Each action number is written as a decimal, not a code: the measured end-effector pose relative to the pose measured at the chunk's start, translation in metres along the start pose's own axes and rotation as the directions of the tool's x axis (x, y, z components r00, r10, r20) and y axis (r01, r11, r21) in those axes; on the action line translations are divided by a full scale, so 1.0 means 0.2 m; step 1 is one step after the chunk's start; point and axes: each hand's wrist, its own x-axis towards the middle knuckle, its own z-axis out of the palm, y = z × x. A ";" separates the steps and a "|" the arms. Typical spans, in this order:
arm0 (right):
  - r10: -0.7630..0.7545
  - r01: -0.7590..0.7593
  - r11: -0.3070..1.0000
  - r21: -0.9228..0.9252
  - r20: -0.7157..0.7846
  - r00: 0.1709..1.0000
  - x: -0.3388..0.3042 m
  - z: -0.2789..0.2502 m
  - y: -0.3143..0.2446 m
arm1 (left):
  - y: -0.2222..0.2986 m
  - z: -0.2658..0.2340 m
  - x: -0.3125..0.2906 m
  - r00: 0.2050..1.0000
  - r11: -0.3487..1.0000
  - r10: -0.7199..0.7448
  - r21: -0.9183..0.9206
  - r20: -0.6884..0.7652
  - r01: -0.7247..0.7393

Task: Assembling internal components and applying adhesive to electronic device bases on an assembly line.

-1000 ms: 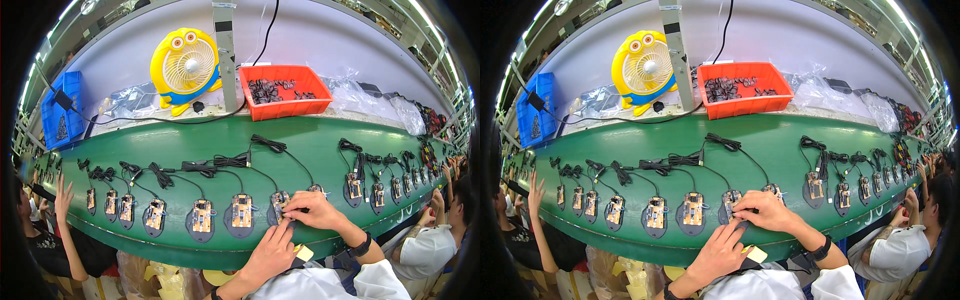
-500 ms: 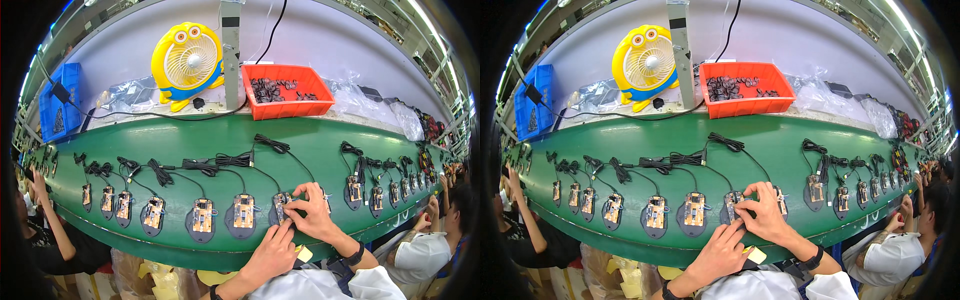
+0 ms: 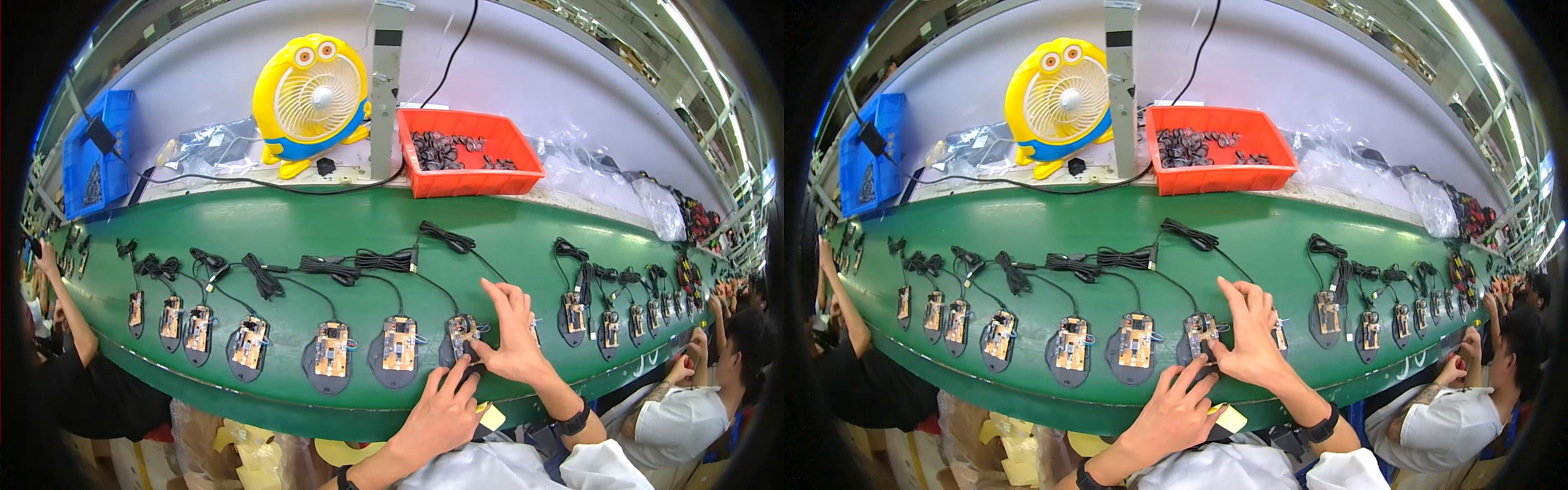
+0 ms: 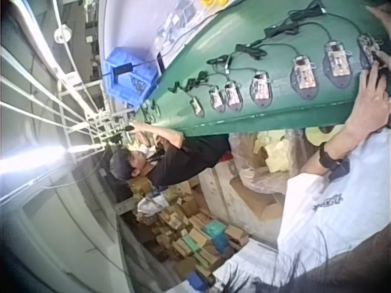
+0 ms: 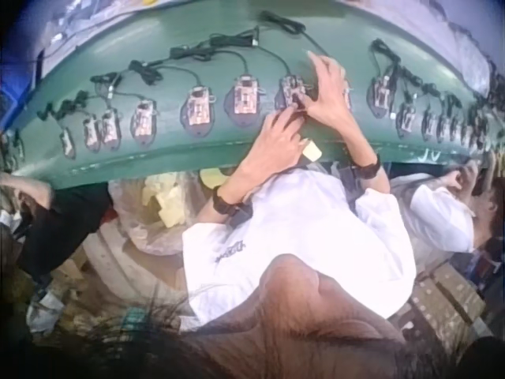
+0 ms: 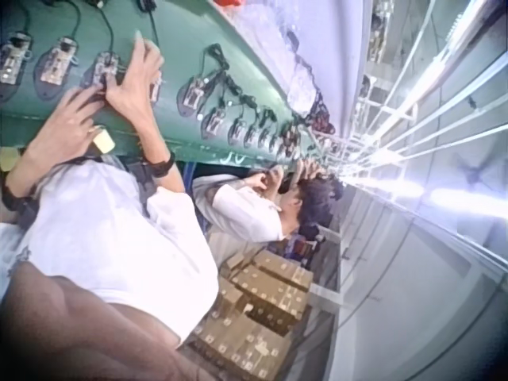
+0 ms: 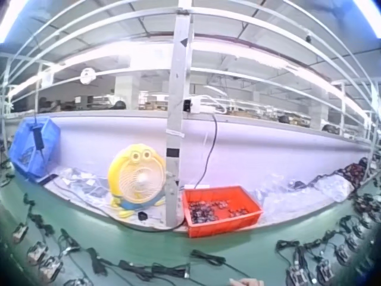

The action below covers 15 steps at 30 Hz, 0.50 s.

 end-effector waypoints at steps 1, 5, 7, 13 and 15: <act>0.009 -0.009 1.000 -0.004 -0.034 0.999 -0.02 0.00 0.01 | 0.00 0.01 0.00 1.000 1.000 0.012 -0.010 0.001 -0.012; 0.019 -0.022 0.998 -0.055 -0.050 0.999 -0.04 -0.01 -0.02 | 0.01 0.02 0.02 1.000 1.000 0.024 -0.008 -0.012 -0.025; -0.021 0.021 0.998 -0.057 0.001 1.000 -0.04 -0.01 -0.02 | -0.01 0.01 0.04 1.000 1.000 0.022 0.005 0.001 -0.022; -0.194 0.195 0.981 0.021 0.245 0.950 0.04 -0.11 -0.02 | -0.10 -0.01 0.01 0.998 0.988 0.035 -0.148 -0.047 -0.042; -0.316 0.297 0.947 0.125 0.178 0.932 0.14 -0.24 -0.05 | -0.07 -0.18 0.02 0.994 0.988 0.043 -0.144 -0.099 -0.057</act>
